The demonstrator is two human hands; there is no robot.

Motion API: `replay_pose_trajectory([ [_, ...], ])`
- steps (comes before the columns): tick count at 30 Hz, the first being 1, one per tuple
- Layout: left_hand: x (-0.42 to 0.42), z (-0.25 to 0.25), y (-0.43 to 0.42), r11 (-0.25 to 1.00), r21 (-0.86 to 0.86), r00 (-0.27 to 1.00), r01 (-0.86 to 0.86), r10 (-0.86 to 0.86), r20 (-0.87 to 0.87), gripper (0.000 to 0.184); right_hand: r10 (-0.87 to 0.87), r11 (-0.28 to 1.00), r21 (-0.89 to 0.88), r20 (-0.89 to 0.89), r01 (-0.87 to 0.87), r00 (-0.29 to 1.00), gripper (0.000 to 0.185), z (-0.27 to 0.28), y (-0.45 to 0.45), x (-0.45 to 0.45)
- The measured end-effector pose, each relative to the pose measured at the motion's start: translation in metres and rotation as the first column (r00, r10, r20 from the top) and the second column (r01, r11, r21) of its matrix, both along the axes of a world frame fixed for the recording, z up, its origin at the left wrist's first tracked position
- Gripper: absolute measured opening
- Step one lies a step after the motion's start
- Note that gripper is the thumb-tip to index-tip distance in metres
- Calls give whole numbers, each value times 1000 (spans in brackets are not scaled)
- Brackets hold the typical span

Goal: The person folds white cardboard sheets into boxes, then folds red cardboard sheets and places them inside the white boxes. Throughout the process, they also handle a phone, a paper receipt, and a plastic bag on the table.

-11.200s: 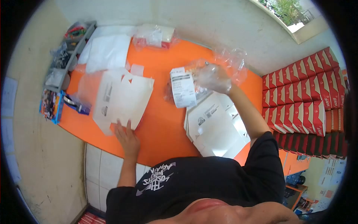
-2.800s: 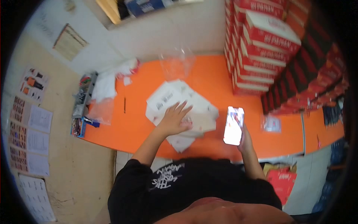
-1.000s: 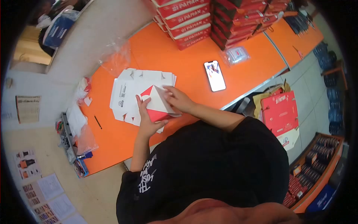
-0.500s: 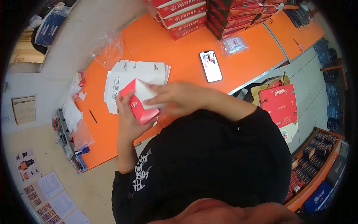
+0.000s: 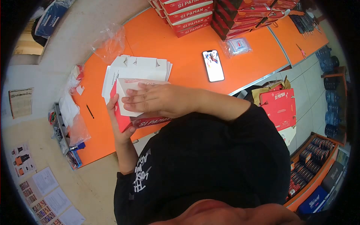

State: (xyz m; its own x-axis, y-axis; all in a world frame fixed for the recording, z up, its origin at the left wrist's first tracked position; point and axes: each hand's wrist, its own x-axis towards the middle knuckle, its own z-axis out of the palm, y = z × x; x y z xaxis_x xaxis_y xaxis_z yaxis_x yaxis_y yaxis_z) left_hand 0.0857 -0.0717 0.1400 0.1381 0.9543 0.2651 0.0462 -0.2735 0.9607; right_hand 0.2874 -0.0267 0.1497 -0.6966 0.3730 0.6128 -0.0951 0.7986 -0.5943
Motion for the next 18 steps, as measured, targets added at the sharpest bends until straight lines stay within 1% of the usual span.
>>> replay_pose_trajectory([
  [3,4,-1,-3,1000,17,1000,-10,10,-4,100,18,999,31,-41,-16,999,56,-1,-2,-7],
  [5,10,-4,4,998,42,976,-51,41,213,102,-55,998,-3,-58,55,997,70,-4,-2,-17],
  [6,8,5,5,998,47,976,-51,40,215,102,-55,998,3,-57,55,997,70,0,-1,-11],
  [8,-4,30,0,993,-115,851,-10,69,520,106,-158,987,21,243,158,957,81,11,-2,6],
  [9,-19,16,1,996,-91,850,-1,49,524,106,-172,985,45,241,166,955,81,13,3,6],
  [10,-41,-14,0,974,-199,848,108,15,530,104,-143,985,-64,197,158,970,81,13,9,5],
  [11,-53,-28,2,928,-305,845,213,-18,535,102,-117,974,-175,145,142,983,81,13,14,1],
  [12,-24,-21,-2,949,-309,916,66,65,395,97,-206,930,-310,14,200,979,66,14,10,-7],
  [13,10,-17,-8,952,-293,955,-87,163,249,92,-204,935,-296,6,196,979,66,8,14,-15],
  [14,17,-32,-4,975,-223,929,-20,101,355,83,-268,917,-323,-65,234,961,58,-4,17,-25],
  [15,25,-37,3,988,-150,891,39,33,453,75,-330,896,-357,-133,265,935,51,-10,17,-31],
  [16,24,-28,3,940,-297,718,167,91,690,72,-362,911,-281,-195,301,912,41,-12,17,-34],
  [17,30,-9,3,866,-383,482,322,198,854,70,-350,916,-278,-197,290,916,41,-20,19,-34],
  [18,30,-11,5,877,-375,475,301,203,856,70,-339,940,-81,-160,330,927,40,-32,23,-34],
])
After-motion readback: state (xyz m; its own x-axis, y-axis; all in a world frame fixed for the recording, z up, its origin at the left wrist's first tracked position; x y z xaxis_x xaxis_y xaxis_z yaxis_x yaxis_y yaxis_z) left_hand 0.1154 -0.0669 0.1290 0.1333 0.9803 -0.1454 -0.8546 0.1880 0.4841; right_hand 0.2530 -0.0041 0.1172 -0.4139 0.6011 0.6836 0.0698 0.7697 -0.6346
